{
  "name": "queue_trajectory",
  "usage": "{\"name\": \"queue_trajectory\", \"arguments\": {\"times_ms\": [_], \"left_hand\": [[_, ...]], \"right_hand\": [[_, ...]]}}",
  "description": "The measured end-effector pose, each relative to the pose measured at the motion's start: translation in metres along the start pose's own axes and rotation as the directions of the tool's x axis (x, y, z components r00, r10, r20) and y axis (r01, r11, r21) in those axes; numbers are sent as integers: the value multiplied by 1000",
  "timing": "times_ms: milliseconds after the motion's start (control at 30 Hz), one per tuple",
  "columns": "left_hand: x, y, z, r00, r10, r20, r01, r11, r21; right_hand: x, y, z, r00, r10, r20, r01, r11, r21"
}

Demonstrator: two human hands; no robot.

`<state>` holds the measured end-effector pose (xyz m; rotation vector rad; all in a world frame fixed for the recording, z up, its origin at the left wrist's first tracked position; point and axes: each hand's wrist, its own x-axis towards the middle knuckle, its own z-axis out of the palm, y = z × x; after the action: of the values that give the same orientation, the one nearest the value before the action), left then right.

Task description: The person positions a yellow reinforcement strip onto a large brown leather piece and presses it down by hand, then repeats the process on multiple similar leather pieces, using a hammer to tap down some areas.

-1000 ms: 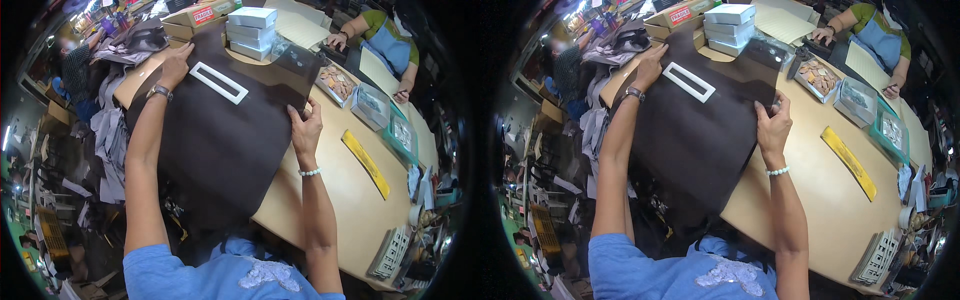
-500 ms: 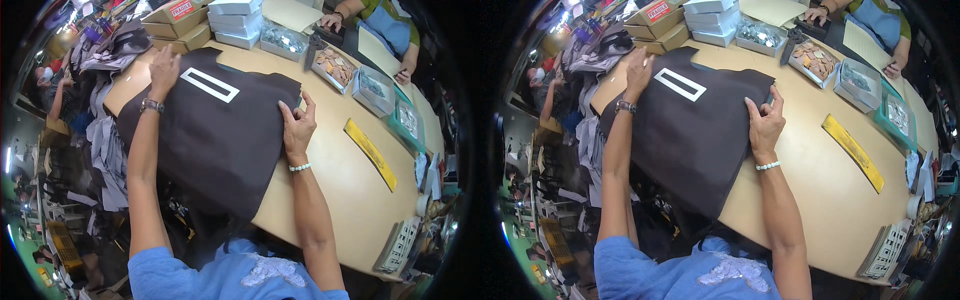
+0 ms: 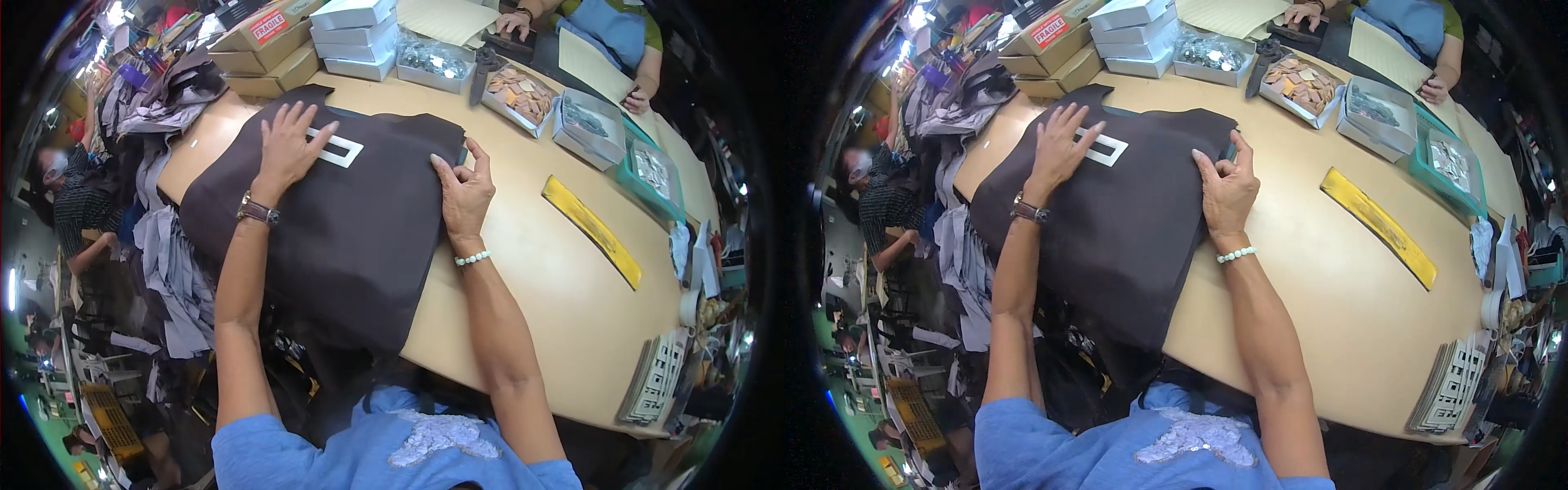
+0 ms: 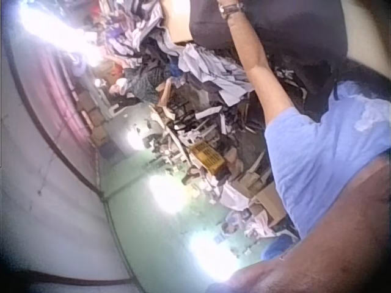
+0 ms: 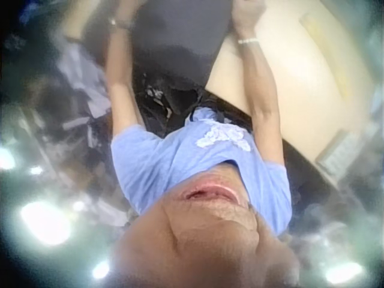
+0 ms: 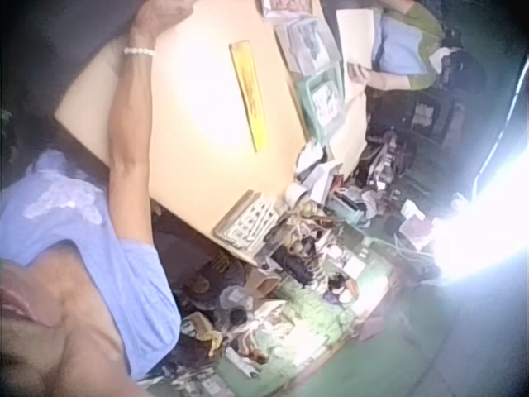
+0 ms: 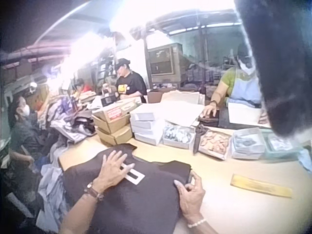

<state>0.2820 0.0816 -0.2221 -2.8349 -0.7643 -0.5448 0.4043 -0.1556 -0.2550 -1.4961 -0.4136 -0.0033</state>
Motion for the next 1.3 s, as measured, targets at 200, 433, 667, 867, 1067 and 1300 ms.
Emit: {"name": "queue_trajectory", "arguments": {"times_ms": [200,433,667,867,1067,1300], "left_hand": [[-7,6,26,998,7,69,-6,1000,-22],[-3,16,14,988,-7,153,31,987,-157],[-4,27,5,986,-77,147,103,979,-174],[-7,21,9,992,-66,109,83,984,-156],[-5,24,8,991,-77,110,94,984,-151],[-5,24,7,987,-82,135,95,991,-90]], "right_hand": [[-4,-7,-6,991,111,73,-124,974,192],[-8,-2,-15,970,-155,189,185,971,-153],[-13,-28,2,924,-203,323,381,550,-743],[-16,-50,17,927,-42,373,332,556,-762],[23,-27,-28,980,-105,167,194,681,-706],[37,-60,-43,964,-246,-97,186,892,-411]]}}
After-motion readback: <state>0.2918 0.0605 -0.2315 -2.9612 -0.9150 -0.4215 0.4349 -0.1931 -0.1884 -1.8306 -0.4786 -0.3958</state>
